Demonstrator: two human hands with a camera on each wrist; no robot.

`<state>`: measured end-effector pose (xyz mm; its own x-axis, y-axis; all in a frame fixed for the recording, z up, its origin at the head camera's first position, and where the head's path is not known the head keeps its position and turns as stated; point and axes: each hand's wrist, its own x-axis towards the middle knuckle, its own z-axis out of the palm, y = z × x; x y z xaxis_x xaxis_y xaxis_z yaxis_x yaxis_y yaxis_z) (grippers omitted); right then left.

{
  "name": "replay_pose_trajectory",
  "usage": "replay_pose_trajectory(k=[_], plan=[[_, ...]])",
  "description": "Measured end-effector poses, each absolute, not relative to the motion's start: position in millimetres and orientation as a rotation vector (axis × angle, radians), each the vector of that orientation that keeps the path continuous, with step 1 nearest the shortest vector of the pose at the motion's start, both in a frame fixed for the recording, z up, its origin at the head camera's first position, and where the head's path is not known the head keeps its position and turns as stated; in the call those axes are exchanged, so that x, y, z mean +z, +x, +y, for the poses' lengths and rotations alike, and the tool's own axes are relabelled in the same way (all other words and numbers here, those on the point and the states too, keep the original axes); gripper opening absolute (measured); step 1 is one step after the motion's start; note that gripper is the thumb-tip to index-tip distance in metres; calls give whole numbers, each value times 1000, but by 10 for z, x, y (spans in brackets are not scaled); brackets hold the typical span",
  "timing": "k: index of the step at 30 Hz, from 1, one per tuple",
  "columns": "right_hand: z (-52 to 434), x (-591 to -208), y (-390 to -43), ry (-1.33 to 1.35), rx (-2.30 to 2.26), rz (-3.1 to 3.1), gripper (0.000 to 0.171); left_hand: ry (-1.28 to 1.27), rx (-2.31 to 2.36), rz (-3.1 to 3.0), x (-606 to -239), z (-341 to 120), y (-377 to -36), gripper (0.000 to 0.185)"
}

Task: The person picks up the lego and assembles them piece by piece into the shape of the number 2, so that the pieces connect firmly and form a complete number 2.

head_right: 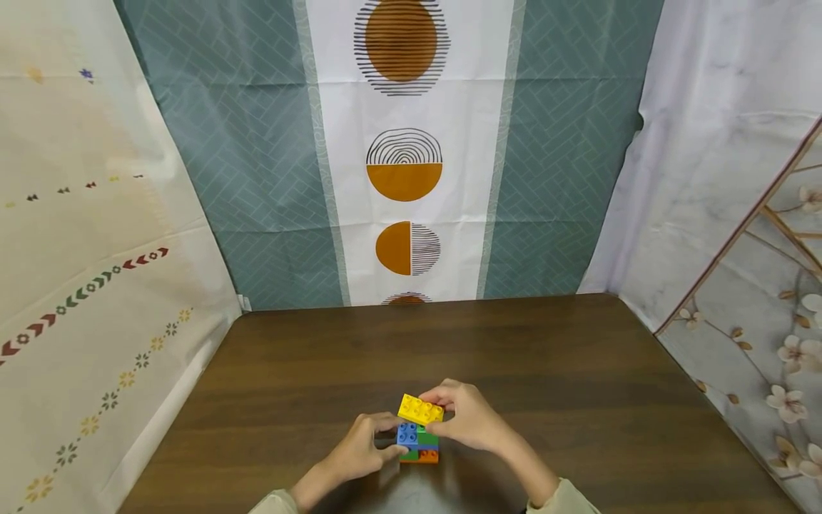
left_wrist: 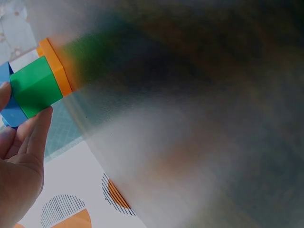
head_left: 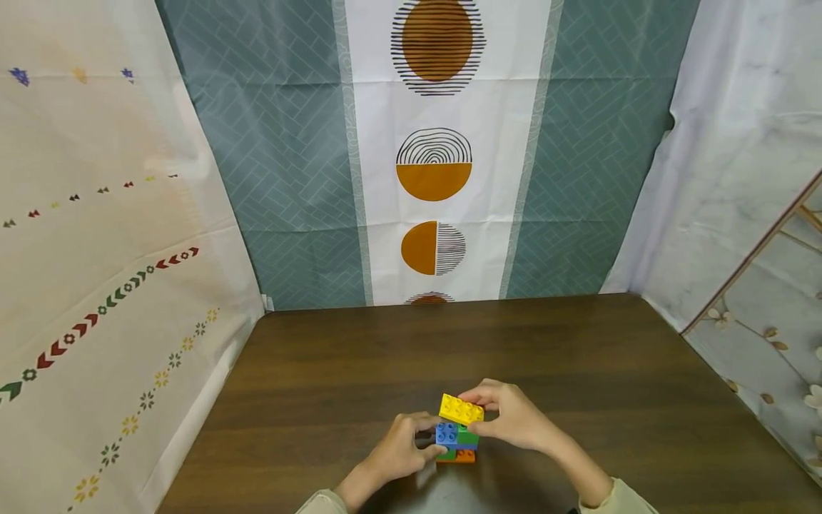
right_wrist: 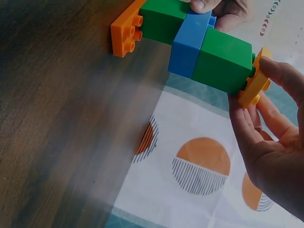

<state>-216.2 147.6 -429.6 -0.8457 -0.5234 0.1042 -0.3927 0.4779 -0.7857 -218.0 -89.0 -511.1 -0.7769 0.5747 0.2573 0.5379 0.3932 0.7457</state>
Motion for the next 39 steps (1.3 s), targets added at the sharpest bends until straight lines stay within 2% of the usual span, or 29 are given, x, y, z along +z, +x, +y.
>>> replay_pose_trajectory(k=[11, 39], plan=[[1493, -4306, -2149, -916, -1287, 2561, 38, 1050, 1369, 2585, -5117, -893, -2180, 36], [1560, -4328, -2144, -974, -1252, 2547, 45, 1026, 1347, 2578, -5126, -893, -2193, 39]])
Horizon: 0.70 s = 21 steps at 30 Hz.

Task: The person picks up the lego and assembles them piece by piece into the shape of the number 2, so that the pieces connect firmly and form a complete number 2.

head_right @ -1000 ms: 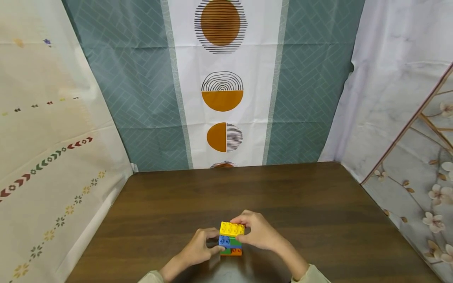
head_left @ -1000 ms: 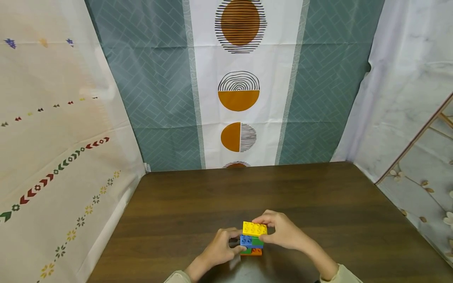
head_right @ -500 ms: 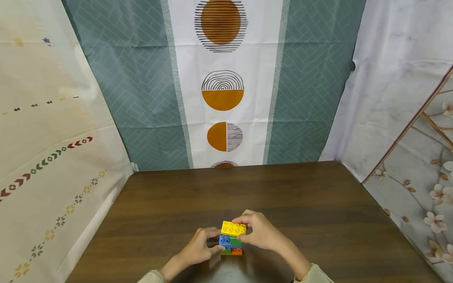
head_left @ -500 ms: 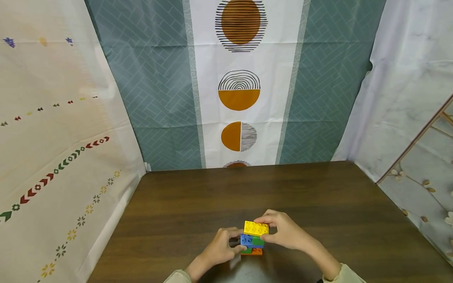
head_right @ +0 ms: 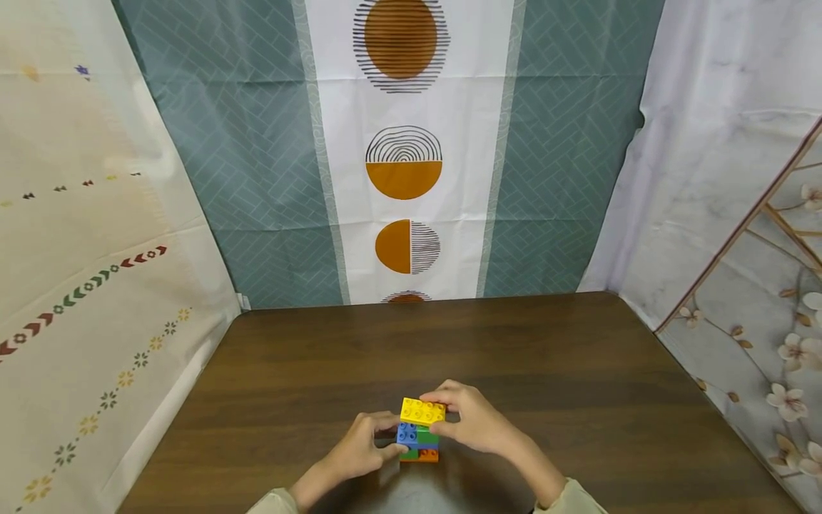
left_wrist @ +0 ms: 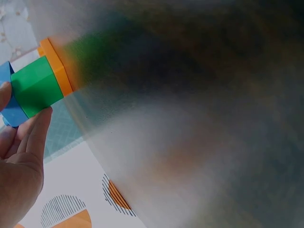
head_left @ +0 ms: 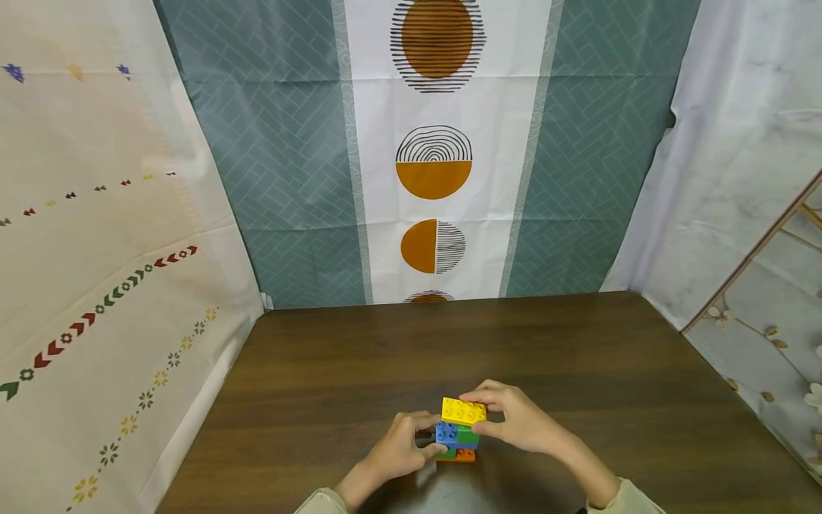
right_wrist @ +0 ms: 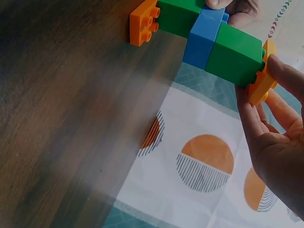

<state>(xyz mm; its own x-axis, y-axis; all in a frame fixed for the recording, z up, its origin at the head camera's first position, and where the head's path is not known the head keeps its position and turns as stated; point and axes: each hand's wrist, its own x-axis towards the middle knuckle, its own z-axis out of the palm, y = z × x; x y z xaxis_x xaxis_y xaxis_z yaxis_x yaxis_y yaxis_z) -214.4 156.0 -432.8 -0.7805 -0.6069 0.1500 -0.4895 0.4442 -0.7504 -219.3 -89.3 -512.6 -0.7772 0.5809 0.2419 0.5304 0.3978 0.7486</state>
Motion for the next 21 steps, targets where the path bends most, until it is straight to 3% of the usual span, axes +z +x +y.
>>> replay_pose_trajectory(k=[21], plan=[[1489, -4321, -2150, -966, -1247, 2549, 46, 1066, 1400, 2549, -5149, -890, -2192, 31]])
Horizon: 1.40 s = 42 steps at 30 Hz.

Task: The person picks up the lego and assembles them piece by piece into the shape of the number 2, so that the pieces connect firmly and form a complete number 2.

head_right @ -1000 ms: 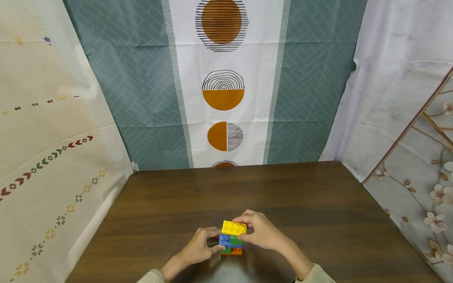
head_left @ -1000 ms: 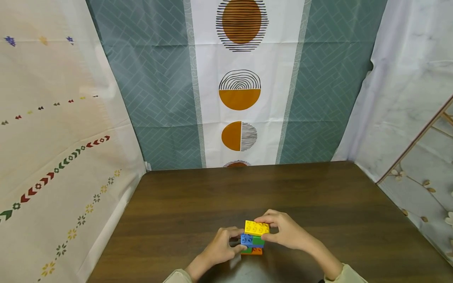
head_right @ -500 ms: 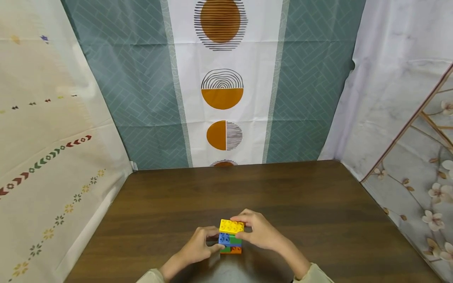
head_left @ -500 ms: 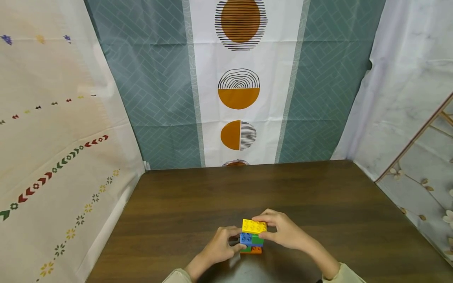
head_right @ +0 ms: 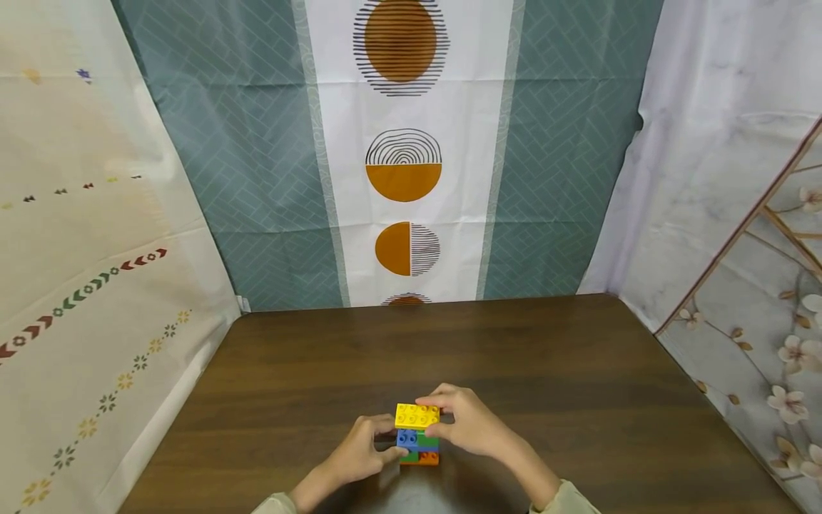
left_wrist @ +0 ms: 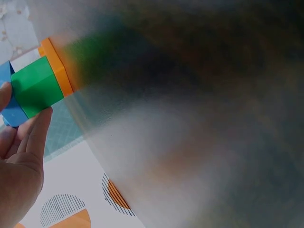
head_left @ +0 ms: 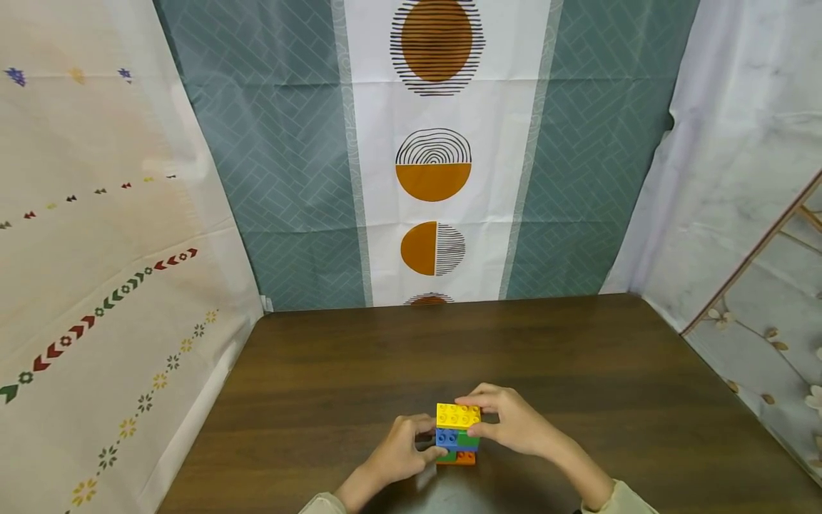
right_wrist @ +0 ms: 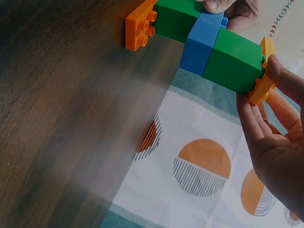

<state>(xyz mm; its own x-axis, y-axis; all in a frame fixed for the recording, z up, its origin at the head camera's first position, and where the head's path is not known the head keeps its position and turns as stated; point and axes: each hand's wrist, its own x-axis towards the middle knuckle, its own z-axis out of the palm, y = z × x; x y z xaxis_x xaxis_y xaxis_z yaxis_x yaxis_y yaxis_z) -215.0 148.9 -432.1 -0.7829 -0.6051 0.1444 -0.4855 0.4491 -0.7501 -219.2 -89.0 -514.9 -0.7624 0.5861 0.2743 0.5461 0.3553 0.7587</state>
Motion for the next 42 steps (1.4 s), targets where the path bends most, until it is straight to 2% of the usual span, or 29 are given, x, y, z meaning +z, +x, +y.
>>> replay_pose_trajectory(k=[8, 18, 42], plan=[[1468, -4346, -2156, -974, -1255, 2545, 46, 1083, 1410, 2554, -5158, -881, -2191, 23], [1436, -4344, -2177, -1044, -1193, 2555, 45, 1057, 1416, 2542, -5150, -882, -2171, 27], [1480, -4299, -2175, -985, -1217, 2513, 42, 1091, 1401, 2557, -5165, -896, -2185, 30]])
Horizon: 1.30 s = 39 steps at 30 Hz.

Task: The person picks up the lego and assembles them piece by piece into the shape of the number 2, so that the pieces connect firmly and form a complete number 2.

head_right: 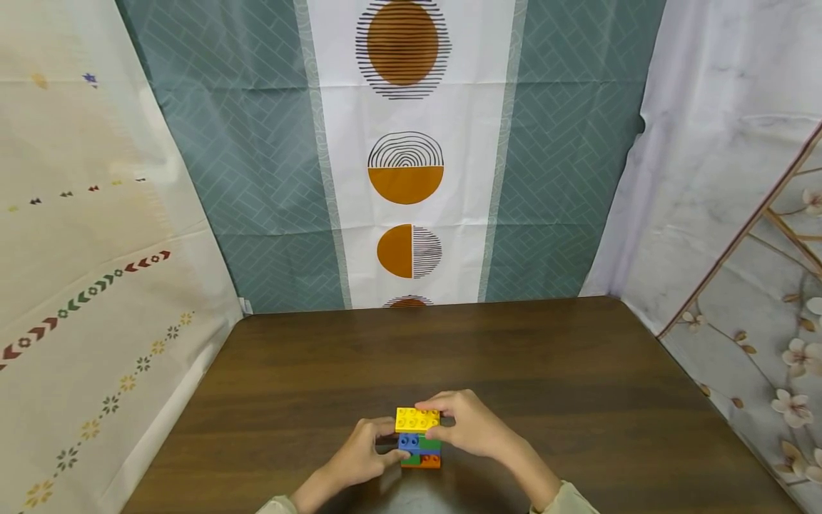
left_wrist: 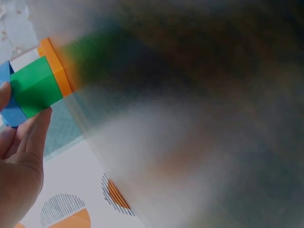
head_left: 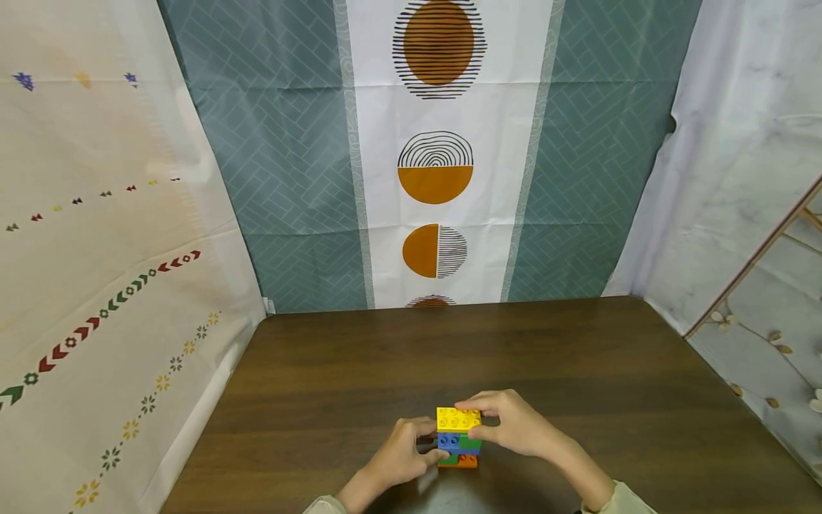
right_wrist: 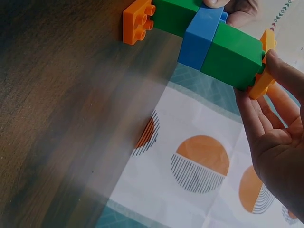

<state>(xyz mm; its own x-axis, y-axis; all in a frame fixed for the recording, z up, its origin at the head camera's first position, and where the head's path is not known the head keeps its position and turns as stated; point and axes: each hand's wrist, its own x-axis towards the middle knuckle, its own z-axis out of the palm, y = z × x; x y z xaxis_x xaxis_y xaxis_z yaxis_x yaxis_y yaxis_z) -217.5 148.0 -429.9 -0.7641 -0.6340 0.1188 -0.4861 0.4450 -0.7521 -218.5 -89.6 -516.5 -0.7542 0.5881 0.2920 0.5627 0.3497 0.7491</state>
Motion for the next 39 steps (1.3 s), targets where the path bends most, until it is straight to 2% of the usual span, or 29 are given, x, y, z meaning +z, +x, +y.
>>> replay_pose_trajectory(k=[25, 39], plan=[[1555, -4259, -2144, -924, -1195, 2550, 41, 1052, 1368, 2585, -5145, -882, -2177, 40], [1551, -4348, -2191, -986, -1262, 2513, 40, 1049, 1388, 2567, -5148, -901, -2178, 37]])
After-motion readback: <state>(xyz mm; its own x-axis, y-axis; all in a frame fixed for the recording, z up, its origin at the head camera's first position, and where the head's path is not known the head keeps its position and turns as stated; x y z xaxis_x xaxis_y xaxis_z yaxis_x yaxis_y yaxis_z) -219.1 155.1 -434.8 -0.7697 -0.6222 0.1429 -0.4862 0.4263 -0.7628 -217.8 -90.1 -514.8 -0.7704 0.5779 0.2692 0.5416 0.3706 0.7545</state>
